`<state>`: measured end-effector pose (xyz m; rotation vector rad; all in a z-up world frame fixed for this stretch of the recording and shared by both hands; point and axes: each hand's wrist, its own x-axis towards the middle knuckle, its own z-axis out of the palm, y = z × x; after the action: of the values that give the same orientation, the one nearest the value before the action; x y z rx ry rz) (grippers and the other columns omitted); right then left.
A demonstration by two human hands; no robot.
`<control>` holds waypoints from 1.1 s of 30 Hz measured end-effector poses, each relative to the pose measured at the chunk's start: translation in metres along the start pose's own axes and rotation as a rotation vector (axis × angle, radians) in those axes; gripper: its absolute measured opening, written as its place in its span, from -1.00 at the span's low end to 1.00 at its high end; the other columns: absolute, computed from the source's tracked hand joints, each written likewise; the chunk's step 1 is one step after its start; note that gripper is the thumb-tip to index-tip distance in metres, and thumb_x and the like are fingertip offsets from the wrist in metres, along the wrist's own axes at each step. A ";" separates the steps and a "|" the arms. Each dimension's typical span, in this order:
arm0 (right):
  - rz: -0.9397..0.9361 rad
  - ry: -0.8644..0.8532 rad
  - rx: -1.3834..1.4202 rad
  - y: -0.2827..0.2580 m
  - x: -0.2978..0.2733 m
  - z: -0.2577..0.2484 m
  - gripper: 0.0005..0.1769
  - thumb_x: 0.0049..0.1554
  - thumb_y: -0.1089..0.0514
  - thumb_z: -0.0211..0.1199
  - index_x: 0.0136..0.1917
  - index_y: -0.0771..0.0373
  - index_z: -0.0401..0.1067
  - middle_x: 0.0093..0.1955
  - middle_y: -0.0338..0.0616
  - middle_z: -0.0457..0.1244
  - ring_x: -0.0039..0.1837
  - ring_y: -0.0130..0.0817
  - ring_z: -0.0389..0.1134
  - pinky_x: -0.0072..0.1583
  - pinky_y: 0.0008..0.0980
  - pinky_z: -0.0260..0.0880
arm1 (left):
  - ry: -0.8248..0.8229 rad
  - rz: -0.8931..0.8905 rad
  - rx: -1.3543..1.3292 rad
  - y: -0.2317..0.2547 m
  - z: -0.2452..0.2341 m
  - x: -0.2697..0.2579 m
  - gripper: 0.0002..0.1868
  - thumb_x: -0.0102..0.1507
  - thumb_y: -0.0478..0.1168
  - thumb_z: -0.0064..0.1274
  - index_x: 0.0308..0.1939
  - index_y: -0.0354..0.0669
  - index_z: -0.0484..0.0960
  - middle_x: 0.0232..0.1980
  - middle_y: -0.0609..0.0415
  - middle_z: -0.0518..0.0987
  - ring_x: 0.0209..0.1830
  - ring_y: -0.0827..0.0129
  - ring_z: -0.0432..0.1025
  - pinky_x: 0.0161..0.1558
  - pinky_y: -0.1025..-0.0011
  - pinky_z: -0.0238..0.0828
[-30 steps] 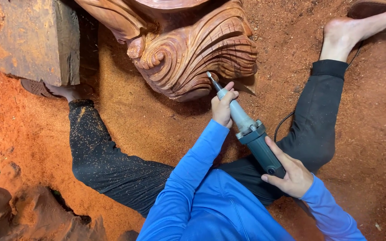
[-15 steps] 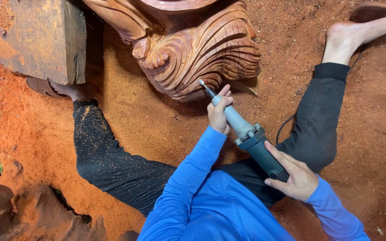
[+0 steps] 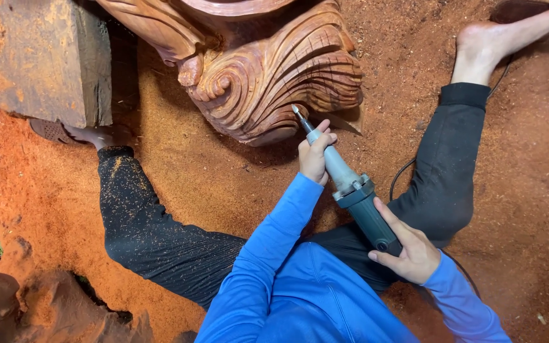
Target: Carving intricate details into a wooden sculpture using a power rotary tool
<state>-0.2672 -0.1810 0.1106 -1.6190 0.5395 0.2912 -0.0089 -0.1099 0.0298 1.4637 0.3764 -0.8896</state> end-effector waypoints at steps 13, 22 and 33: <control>0.082 0.034 0.153 0.022 0.000 0.043 0.28 -0.15 0.11 0.46 0.67 -0.05 -0.21 0.61 0.02 0.09 0.48 0.01 0.28 0.37 -0.15 0.31 | 0.014 -0.027 0.178 -0.016 -0.009 0.010 -0.31 0.07 -0.25 0.09 0.28 -0.49 0.49 0.03 -0.19 0.58 -0.17 0.31 0.42 -0.12 0.42 0.41; 0.000 0.136 0.261 0.038 -0.019 0.093 0.27 -0.13 0.08 0.46 0.67 0.17 -0.22 0.65 0.07 -0.01 0.53 -0.05 0.21 0.44 -0.23 0.18 | -0.347 -0.231 -0.283 -0.034 -0.031 -0.010 -0.69 0.19 -0.39 0.04 -0.02 -0.36 0.35 0.18 -0.41 0.55 0.10 -0.05 0.54 -0.09 0.12 0.67; -0.040 -0.007 0.732 0.095 -0.008 0.109 -0.13 0.13 0.08 0.18 0.64 0.18 -0.04 0.13 0.27 0.40 0.00 -0.10 0.51 0.06 -0.18 0.59 | -0.473 -0.258 -0.366 -0.018 -0.101 -0.056 -0.77 0.23 -0.36 -0.02 -0.05 -0.37 0.53 -0.58 0.15 0.30 -0.64 0.43 0.24 -0.52 0.39 0.30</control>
<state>-0.3082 -0.0769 0.0185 -0.9163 0.5272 0.0512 -0.0282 0.0046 0.0447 0.8456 0.3532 -1.2648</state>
